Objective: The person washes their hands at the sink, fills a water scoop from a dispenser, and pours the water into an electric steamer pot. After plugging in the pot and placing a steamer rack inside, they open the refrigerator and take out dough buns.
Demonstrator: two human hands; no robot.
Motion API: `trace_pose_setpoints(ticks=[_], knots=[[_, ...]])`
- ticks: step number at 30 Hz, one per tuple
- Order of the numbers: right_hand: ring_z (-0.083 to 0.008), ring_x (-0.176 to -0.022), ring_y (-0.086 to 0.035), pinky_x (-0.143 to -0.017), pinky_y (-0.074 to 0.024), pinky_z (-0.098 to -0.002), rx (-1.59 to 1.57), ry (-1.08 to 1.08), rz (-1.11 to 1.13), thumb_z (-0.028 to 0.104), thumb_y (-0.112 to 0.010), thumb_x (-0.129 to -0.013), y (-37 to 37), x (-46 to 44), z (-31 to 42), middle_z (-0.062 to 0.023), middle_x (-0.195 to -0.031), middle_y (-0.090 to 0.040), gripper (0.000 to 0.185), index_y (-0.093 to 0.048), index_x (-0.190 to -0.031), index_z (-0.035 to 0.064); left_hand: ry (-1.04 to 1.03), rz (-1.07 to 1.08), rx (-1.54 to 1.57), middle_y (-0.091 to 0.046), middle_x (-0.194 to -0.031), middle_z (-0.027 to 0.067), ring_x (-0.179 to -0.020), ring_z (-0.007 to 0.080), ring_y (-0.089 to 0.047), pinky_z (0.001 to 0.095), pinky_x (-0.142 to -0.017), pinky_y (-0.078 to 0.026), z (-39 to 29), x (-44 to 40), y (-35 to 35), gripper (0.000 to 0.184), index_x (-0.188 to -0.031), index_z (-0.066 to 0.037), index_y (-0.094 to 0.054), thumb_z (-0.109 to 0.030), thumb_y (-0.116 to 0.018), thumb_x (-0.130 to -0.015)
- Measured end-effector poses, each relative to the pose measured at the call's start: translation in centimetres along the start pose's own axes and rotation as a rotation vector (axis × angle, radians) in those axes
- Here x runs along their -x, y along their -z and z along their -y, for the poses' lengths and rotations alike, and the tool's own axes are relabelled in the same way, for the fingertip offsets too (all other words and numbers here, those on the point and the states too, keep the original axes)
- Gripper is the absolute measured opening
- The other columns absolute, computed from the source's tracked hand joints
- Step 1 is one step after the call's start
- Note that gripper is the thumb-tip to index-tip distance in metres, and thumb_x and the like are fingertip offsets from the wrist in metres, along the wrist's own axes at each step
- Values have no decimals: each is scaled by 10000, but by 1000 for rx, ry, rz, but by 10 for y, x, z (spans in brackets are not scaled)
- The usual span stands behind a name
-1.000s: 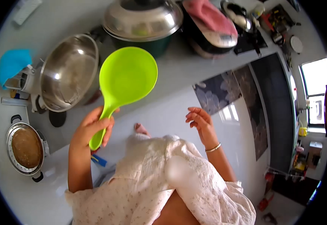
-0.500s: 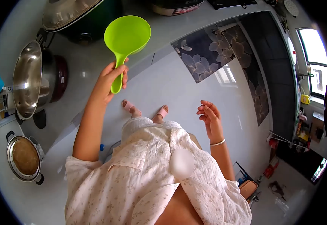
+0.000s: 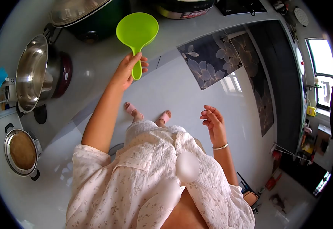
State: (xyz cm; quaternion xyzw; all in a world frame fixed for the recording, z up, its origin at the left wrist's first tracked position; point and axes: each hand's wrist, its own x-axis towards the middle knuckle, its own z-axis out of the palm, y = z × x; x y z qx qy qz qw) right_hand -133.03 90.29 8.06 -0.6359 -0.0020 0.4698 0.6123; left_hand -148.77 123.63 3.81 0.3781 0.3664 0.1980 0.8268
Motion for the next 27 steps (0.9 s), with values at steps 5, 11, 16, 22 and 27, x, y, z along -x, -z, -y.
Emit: trace_pose_setpoints(ticks=[5,11,16,22,27], knots=[[-122,-805,-628,-654,-456,-221,29,6,37,153,-567,-931,-22,-10,0,-40,-907,-655,251,-582,-1143,20,65,2,-110,-630,-1002,53,-881,156,-628,290,-730,-523,10,12,31,418,-1189,-76,-533,-400,-584,-930],[-121,-814,-625,-668,-453,-226,82,82,143,171,-579,-928,-77,-32,21,-34,-909,-655,244,-597,-1120,21,-123,-112,-413,-643,-946,62,-781,137,-618,269,-668,-506,52,51,132,262,-1115,-24,-568,-118,-652,-885],[-122,-830,-619,-683,-454,-245,286,253,269,184,-592,-922,-147,-53,62,-48,-919,-654,260,-598,-1128,25,-296,-309,-766,-649,-841,77,-731,153,-617,293,-648,-504,63,81,217,214,-979,-25,-608,-124,-709,-818],[-109,-814,-625,-678,-456,-225,466,457,457,209,-578,-943,-248,-82,113,-40,-924,-650,270,-584,-1137,22,-203,-412,-967,-617,-778,78,-684,206,-595,338,-637,-491,32,106,228,313,-858,-43,-574,-181,-796,-685],[-64,-786,-581,-634,-453,-215,648,851,481,170,-628,-909,-342,-124,157,-11,-903,-641,257,-598,-1121,29,-219,-316,-1230,-598,-826,100,-783,288,-606,414,-665,-479,42,92,235,379,-900,-63,-536,-113,-804,-636]])
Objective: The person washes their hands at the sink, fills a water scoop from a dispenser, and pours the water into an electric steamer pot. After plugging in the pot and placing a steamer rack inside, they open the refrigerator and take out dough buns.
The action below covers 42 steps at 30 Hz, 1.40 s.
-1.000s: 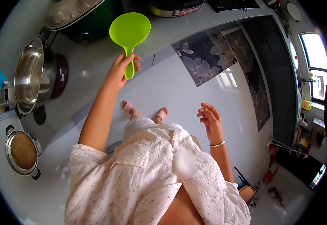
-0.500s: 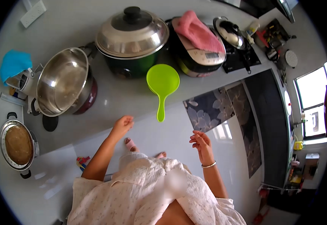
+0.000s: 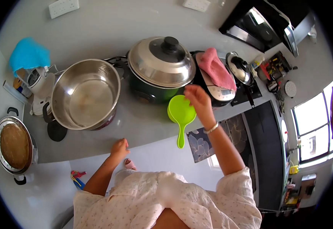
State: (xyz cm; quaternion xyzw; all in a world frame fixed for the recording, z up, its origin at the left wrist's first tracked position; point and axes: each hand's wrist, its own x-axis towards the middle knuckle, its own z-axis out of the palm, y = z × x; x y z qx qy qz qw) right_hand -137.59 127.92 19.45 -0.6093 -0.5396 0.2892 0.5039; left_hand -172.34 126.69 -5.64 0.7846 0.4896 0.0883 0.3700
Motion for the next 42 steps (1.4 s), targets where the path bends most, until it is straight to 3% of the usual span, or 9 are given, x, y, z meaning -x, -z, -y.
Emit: trace_pose_setpoints(ticks=[1,4,6,7,10,14,25,34,42], knots=[[-86,-795,-578,-655,-467,-240,110,123,-56,169,-648,-891,-4,-30,-8,-24,-889,-641,281,-597,-1122,17,-46,22,-68,-602,-868,151,-850,346,-595,448,-712,-476,-8,3,6,275,-941,-48,-534,-146,-711,-755],[-276,-954,-601,-824,-485,-351,486,418,-174,184,-699,-818,-24,-94,34,-140,-1078,-625,400,-572,-1164,29,-156,-162,-172,-594,-837,164,-781,356,-586,462,-670,-465,12,-4,-26,252,-872,-34,-498,-34,-686,-705],[-367,-1111,-521,-954,-418,-437,803,608,-181,286,-705,-811,-32,-138,44,-173,-1240,-549,558,-496,-1279,64,-139,-54,-150,-589,-962,240,-938,408,-567,491,-838,-460,-5,3,-9,227,-990,26,-521,-135,-367,-942],[-384,-1135,-503,-974,-408,-454,908,674,-228,353,-676,-827,-37,-154,43,-171,-1297,-518,601,-471,-1329,93,-95,-131,-38,-591,-963,241,-937,404,-575,478,-841,-472,8,1,-30,212,-982,37,-515,-112,-372,-931],[-373,-1141,-501,-981,-411,-454,1025,383,-89,403,-635,-846,-55,-174,55,-202,-1308,-491,574,-469,-1352,190,-66,-109,-44,-595,-950,237,-917,390,-592,452,-820,-496,-6,2,-7,176,-958,49,-509,-81,-402,-905],[-368,-1119,-510,-961,-428,-443,1069,405,-68,336,-612,-878,-56,-198,32,-199,-1236,-513,495,-483,-1337,203,-164,-121,-110,-600,-888,223,-841,374,-606,439,-731,-509,-17,8,4,103,-912,40,-511,-31,-476,-846],[-338,-1027,-536,-914,-434,-397,862,693,-280,224,-574,-917,-41,-201,115,-175,-1088,-544,346,-579,-1260,182,-212,-165,-116,-599,-818,207,-788,370,-605,453,-680,-498,-17,7,2,95,-875,30,-525,32,-509,-781],[-340,-1044,-527,-898,-457,-405,676,992,-79,170,-622,-874,-173,-135,185,-160,-1132,-541,359,-596,-1231,168,-147,-174,-118,-593,-810,217,-767,379,-600,468,-663,-487,-13,3,-4,68,-859,21,-512,-17,-465,-828],[-322,-978,-545,-818,-507,-400,616,1117,118,166,-673,-813,-278,-107,156,-150,-1121,-537,387,-611,-1194,183,-80,-155,-82,-596,-806,212,-772,385,-602,473,-648,-482,-12,0,-11,81,-859,10,-499,-49,-446,-846]])
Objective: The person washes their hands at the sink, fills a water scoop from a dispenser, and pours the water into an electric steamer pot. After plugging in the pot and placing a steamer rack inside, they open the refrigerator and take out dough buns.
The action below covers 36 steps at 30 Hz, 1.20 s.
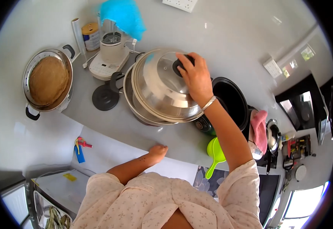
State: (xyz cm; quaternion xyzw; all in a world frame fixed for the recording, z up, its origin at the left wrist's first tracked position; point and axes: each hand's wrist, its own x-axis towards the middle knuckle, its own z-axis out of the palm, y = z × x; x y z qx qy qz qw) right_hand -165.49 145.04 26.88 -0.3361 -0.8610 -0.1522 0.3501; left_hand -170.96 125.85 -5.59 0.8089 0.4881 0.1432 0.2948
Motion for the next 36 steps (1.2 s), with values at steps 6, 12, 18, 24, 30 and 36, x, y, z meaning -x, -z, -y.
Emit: trace_pose_setpoints(ticks=[6,12,18,24,30,36], knots=[[-311,-980,-543,-815,-511,-397,-45,19,73,168,-672,-811,-29,8,14,-142,-1129,-525,417,-591,-1219,195,-39,-64,-65,-598,-781,205,-742,374,-609,478,-620,-487,3,0,-8,68,-856,-2,-505,-52,-461,-843],[-345,-1047,-516,-878,-477,-429,-82,-21,167,146,-631,-858,-37,12,16,-164,-1175,-507,424,-555,-1274,180,-78,-92,-44,-601,-764,195,-728,372,-614,467,-619,-496,2,2,-5,71,-854,7,-515,1,-519,-783],[-319,-986,-545,-839,-502,-398,-59,-21,92,176,-661,-824,-45,19,10,-141,-1151,-534,400,-590,-1217,184,-106,-78,-38,-598,-758,202,-731,375,-613,461,-627,-496,0,4,-1,73,-844,12,-520,12,-526,-771],[-297,-1004,-551,-838,-499,-378,-20,-41,64,199,-650,-837,-48,21,12,-123,-1141,-553,378,-589,-1210,201,-107,-97,-22,-586,-743,200,-709,379,-595,465,-623,-488,1,3,-4,69,-826,12,-512,4,-536,-762],[-318,-1156,-494,-966,-419,-418,-139,-100,110,281,-637,-853,-39,27,13,-141,-1310,-476,513,-479,-1335,206,-113,-27,-9,-587,-788,208,-734,382,-594,456,-650,-489,-2,4,9,82,-836,14,-511,-16,-531,-762],[-348,-1243,-430,-1021,-365,-446,-163,-133,45,189,-642,-838,4,75,28,-157,-1380,-440,540,-456,-1334,84,-72,-22,-112,-621,-817,185,-766,342,-631,428,-658,-526,-4,2,8,118,-878,13,-541,13,-555,-761]])
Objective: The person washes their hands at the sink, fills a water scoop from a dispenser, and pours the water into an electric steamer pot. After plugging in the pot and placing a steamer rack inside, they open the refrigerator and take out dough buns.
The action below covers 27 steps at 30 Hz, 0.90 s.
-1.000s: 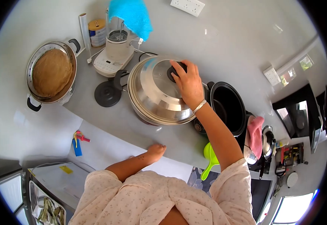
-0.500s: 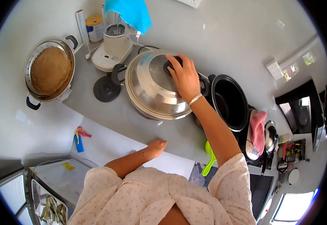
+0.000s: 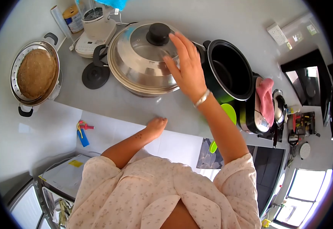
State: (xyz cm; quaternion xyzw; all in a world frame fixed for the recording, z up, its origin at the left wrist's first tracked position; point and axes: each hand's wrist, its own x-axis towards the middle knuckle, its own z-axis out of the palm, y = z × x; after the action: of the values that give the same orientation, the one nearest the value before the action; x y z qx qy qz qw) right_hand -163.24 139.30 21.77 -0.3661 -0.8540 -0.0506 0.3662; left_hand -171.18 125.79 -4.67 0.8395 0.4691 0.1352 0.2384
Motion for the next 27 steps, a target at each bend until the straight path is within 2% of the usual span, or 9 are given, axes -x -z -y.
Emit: trace_pose_setpoints(ticks=[6,11,13,14,16,20,23,25,27], knots=[[-365,-1138,-523,-972,-416,-430,-252,-152,113,74,-641,-797,48,103,45,-180,-1253,-548,493,-499,-1267,27,5,-19,54,-598,-829,210,-791,377,-607,466,-686,-495,5,0,-10,88,-868,21,-521,40,-515,-783],[-357,-1127,-533,-944,-440,-418,-255,-252,193,60,-649,-789,84,181,69,-179,-1241,-552,490,-503,-1255,22,-51,-96,73,-593,-844,200,-776,352,-597,426,-673,-483,5,10,-3,145,-892,19,-512,-50,-597,-797],[-362,-1110,-543,-927,-457,-414,-281,-355,199,52,-642,-804,102,208,69,-179,-1230,-555,465,-503,-1246,19,149,-5,437,-600,-854,154,-762,287,-602,364,-664,-488,1,17,10,282,-1008,14,-536,-133,-663,-804],[-362,-1110,-543,-927,-457,-414,-279,-364,179,52,-642,-804,109,224,70,-179,-1230,-555,465,-503,-1246,19,137,5,421,-600,-854,154,-762,287,-602,364,-664,-488,-3,24,17,282,-1008,14,-536,-133,-663,-804],[-373,-1085,-554,-919,-467,-416,-319,-585,172,49,-634,-821,121,256,70,-186,-1227,-552,446,-498,-1245,17,310,-51,585,-601,-887,92,-777,205,-604,320,-674,-490,-7,44,27,381,-1127,-5,-529,-202,-680,-837],[-323,-1069,-583,-840,-514,-387,-388,-806,154,55,-627,-842,134,305,74,-159,-1197,-573,425,-502,-1248,50,359,-206,888,-598,-941,50,-792,165,-601,315,-674,-493,24,75,31,376,-1168,-24,-529,-240,-645,-883],[-280,-1029,-610,-785,-531,-355,-388,-820,141,56,-625,-848,132,326,78,-143,-1177,-587,414,-510,-1245,58,530,-349,893,-602,-1028,53,-843,164,-606,309,-695,-498,32,84,62,389,-1205,-41,-524,-306,-582,-926],[-274,-1014,-616,-775,-532,-348,-402,-842,140,57,-626,-848,134,326,80,-143,-1176,-587,415,-510,-1246,56,588,-426,908,-549,-1220,105,-1073,194,-560,339,-863,-465,34,80,89,487,-1333,-64,-434,-373,-492,-962],[-266,-1000,-625,-766,-535,-340,-392,-833,140,60,-625,-854,135,319,81,-144,-1147,-600,404,-513,-1242,54,532,-523,991,-512,-1280,122,-1150,208,-514,359,-915,-436,37,73,108,539,-1370,-65,-393,-407,-476,-962]])
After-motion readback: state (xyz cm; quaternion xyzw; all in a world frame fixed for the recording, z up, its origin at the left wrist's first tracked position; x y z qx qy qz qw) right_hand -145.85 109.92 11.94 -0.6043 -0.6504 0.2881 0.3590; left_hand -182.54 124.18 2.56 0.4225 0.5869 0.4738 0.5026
